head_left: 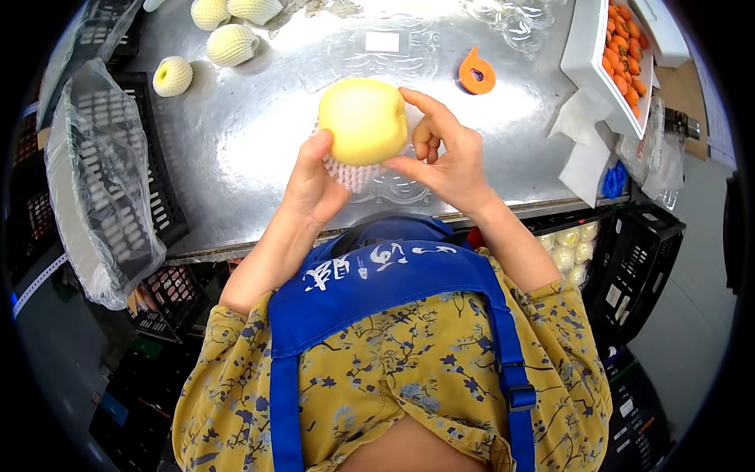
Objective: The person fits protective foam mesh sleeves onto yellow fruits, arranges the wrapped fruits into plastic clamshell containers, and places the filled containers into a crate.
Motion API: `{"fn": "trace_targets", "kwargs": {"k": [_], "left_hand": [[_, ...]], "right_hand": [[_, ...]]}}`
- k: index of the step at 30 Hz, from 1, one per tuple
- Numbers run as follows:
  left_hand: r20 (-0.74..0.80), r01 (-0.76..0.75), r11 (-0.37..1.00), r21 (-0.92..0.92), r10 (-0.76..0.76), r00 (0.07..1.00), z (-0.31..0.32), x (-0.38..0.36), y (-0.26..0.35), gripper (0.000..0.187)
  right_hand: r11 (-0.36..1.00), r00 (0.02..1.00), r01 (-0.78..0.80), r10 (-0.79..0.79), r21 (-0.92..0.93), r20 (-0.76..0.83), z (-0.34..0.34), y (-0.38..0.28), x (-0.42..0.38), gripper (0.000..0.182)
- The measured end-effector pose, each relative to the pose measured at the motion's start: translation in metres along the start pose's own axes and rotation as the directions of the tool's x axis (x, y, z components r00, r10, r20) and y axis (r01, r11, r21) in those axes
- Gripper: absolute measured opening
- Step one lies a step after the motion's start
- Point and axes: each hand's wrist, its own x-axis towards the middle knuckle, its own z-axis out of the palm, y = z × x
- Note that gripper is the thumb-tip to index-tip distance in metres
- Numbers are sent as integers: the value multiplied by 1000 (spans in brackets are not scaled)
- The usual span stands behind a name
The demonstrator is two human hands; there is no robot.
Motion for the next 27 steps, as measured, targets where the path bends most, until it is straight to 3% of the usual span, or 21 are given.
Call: {"fn": "trace_targets", "kwargs": {"k": [4, 7, 12, 16, 21, 24, 27], "left_hand": [[20, 7, 998, -68, -5, 1000, -1, 2, 0, 72], [21, 52, 973, -225, -49, 999, 1, 3, 1, 70], [-31, 107, 942, -319, -123, 992, 3, 5, -3, 65], [-65, 162, 973, -166, -175, 982, 4, 5, -8, 63], [-63, 205, 969, -136, -215, 975, 8, 5, -5, 62], [50, 211, 940, -269, -205, 977, -3, 7, -9, 67], [51, 198, 934, -297, -191, 980, -4, 8, -9, 66]], "right_hand": [[988, 999, 29, -24, -152, 35, -9, -3, 2, 69], [913, 938, 278, -325, -298, -118, -8, -3, 6, 70], [954, 960, 273, -279, -124, -32, -4, -15, 14, 74], [969, 967, 245, -246, 24, 72, 4, -6, 17, 79], [976, 974, 218, -216, -16, 63, 2, -5, 13, 82], [971, 971, 237, -235, -33, 45, 2, -8, 13, 82], [964, 965, 262, -261, -49, 39, 2, -11, 15, 81]]}}
